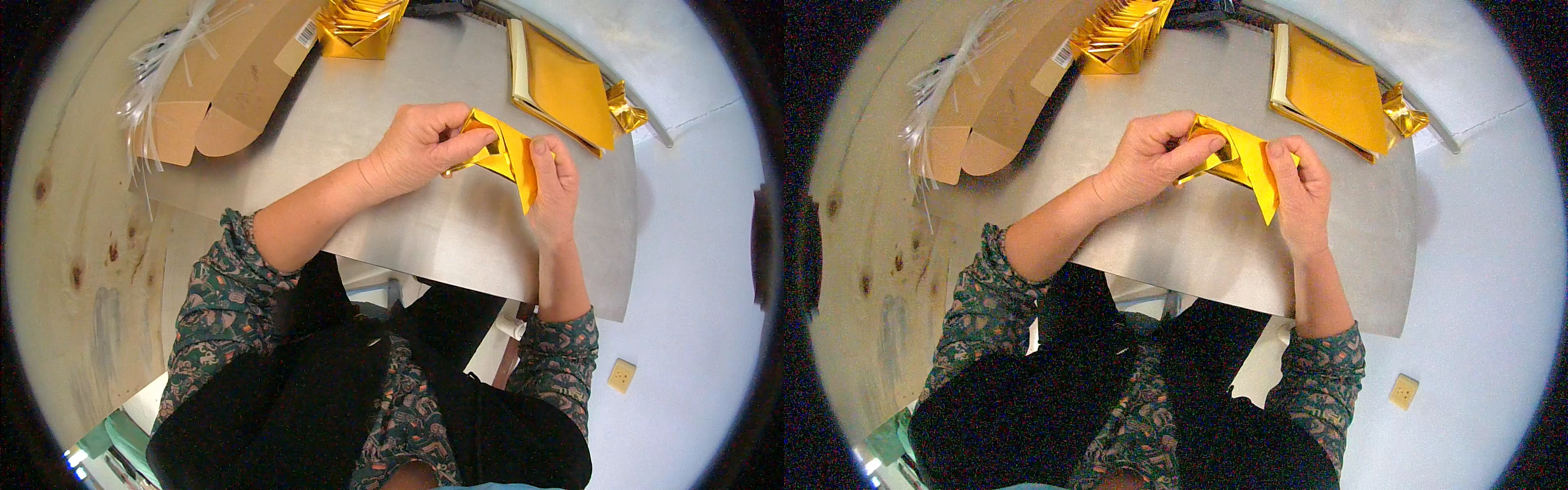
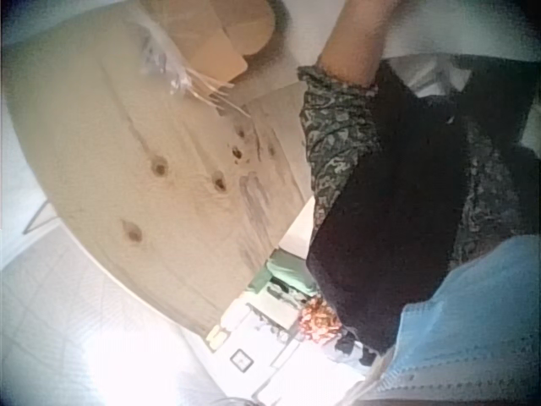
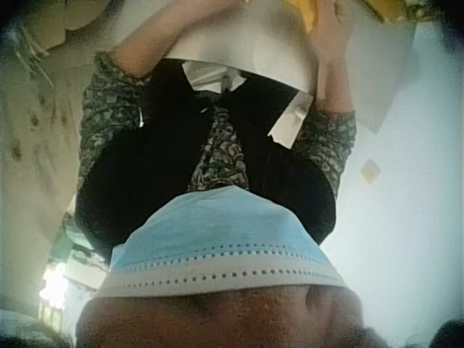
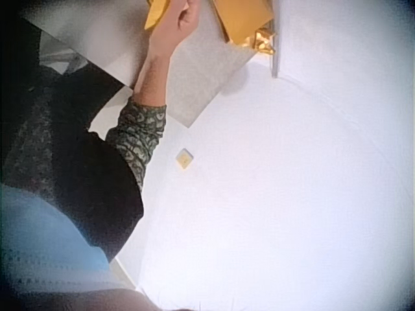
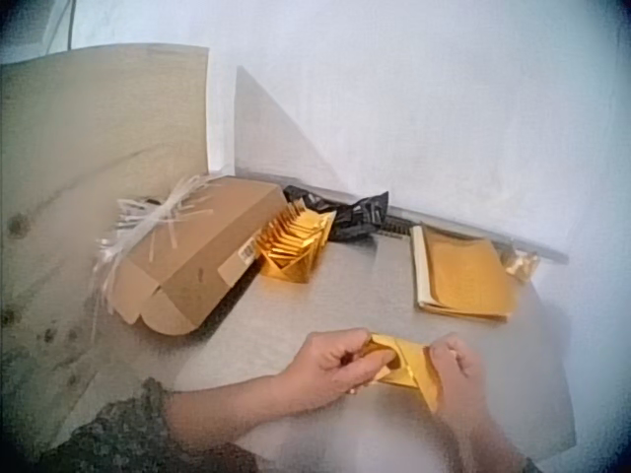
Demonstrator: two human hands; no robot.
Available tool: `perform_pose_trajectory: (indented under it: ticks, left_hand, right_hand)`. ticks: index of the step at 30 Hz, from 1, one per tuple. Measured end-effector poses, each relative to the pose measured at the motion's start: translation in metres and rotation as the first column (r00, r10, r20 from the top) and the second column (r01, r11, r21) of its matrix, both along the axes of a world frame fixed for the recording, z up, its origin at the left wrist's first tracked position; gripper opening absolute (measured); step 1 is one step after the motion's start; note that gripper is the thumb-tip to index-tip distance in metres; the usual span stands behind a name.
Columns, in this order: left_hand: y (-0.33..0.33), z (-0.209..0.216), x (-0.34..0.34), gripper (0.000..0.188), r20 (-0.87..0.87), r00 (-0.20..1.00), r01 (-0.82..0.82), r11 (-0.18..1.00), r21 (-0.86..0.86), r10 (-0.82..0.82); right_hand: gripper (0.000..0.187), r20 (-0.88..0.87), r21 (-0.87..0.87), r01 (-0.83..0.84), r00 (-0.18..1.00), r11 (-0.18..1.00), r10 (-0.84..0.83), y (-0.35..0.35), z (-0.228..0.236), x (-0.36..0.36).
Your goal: The person folds a yellow metallic sheet into a small triangular packet, then repeats the process with additional sheets, stacking the finished packets on the table. The person handles the sheets by hand without tools.
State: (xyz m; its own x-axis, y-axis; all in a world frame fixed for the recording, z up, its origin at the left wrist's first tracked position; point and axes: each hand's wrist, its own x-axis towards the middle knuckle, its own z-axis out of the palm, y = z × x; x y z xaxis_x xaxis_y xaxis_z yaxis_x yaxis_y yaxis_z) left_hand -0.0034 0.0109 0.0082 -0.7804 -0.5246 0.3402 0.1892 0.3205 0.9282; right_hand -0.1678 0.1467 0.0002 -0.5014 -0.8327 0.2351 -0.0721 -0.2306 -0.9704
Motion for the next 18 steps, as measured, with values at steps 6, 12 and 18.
perform_pose_trajectory:
  ticks: [6, 12, 18]
  left_hand:
    - [-0.001, 0.0, 0.004, 0.022, 0.042, 0.997, 0.059, 0.992, 0.11, -0.064]
    - [-0.004, -0.003, 0.008, 0.02, 0.1, 0.992, 0.079, 0.996, -0.042, -0.074]
    - [-0.008, -0.008, 0.006, 0.02, 0.18, 0.977, 0.138, 0.984, -0.111, -0.117]
  right_hand:
    - [0.012, -0.3, 0.01, 0.059, 0.952, 0.998, -0.054, 0.002, 0.006, -0.003]
    - [0.013, -0.783, -0.055, 0.004, 0.62, 0.998, -0.046, 0.003, 0.021, -0.011]
    - [0.013, -0.559, 0.077, -0.049, 0.825, 0.996, 0.084, 0.006, 0.015, -0.004]
